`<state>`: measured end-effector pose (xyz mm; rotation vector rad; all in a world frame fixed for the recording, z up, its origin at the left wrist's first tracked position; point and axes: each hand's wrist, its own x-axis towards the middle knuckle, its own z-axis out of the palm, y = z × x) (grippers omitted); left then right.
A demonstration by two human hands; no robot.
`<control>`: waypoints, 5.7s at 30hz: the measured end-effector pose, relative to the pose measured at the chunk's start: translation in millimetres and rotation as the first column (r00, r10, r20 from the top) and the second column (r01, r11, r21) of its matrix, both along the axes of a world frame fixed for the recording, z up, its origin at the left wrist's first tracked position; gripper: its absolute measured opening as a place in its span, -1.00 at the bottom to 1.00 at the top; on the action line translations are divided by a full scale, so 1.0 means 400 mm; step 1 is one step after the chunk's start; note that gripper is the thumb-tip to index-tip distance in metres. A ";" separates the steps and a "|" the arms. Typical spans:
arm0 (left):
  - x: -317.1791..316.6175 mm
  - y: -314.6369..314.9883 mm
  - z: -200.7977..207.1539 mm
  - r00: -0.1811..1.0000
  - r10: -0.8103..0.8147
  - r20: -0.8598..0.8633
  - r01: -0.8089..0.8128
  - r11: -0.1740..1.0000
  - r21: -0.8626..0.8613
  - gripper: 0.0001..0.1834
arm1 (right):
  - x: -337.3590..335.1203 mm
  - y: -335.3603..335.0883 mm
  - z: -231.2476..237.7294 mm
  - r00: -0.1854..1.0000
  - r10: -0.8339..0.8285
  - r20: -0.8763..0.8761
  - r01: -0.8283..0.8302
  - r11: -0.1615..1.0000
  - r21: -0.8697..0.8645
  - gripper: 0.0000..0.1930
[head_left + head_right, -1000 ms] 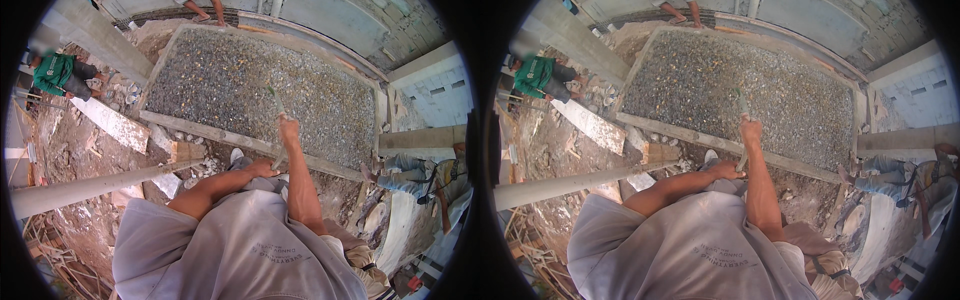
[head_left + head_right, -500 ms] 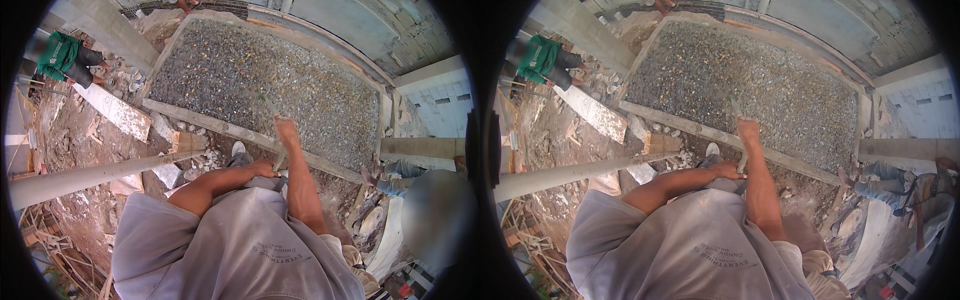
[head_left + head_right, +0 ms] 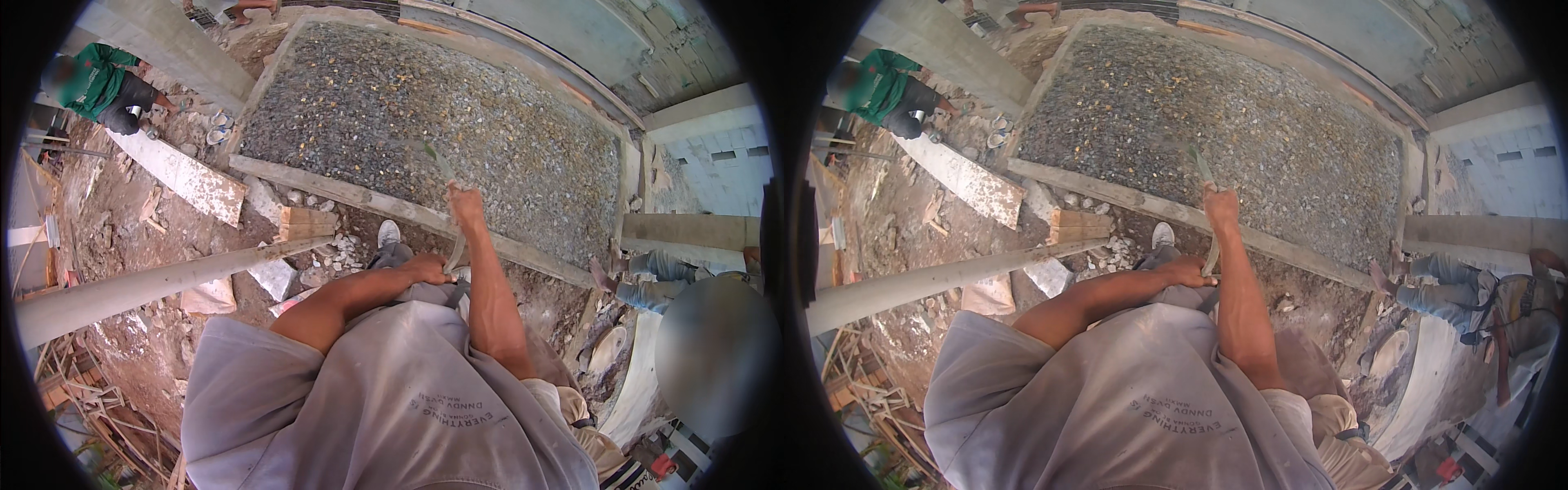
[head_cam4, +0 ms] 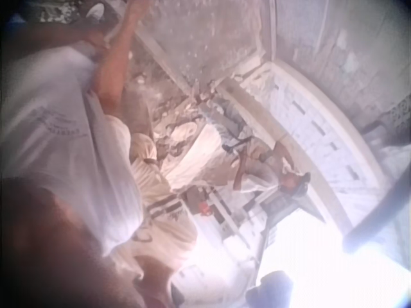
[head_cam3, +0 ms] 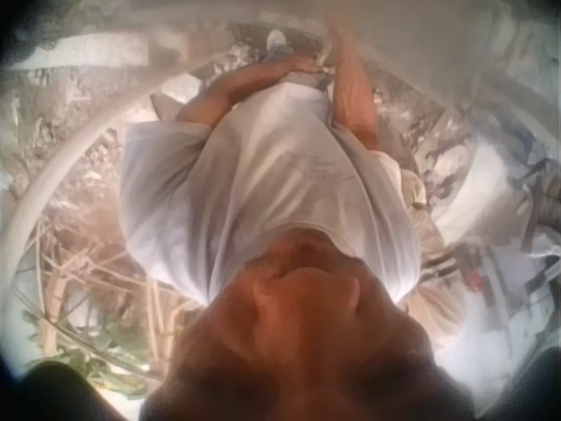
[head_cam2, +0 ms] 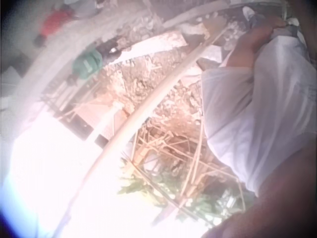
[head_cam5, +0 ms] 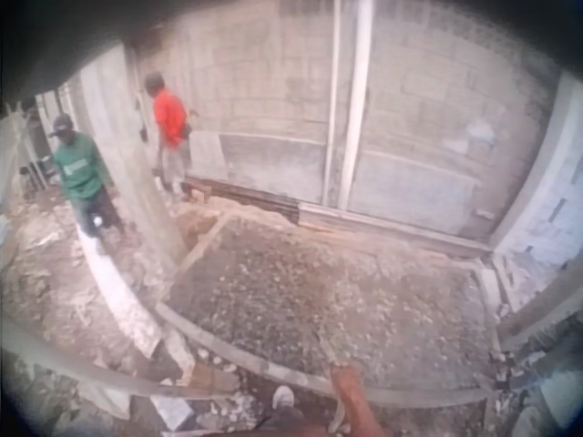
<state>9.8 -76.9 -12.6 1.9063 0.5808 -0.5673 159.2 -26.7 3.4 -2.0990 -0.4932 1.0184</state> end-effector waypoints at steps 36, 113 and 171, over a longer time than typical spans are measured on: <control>0.073 0.032 0.019 0.949 -0.291 0.118 0.286 0.957 0.053 -0.44 | 0.045 -0.014 0.106 0.996 -0.074 0.051 0.085 0.962 -0.261 -0.73; 0.131 -0.075 -0.024 0.882 -0.466 -0.065 0.465 0.885 -0.039 -0.54 | 0.211 -0.365 -0.168 0.755 0.389 0.528 -0.150 0.887 -0.438 -0.85; 0.177 -0.109 -0.003 0.898 -0.439 0.035 0.431 0.893 0.128 -0.49 | 0.302 -0.534 -0.078 0.881 -0.474 0.021 0.432 0.785 -0.444 -0.75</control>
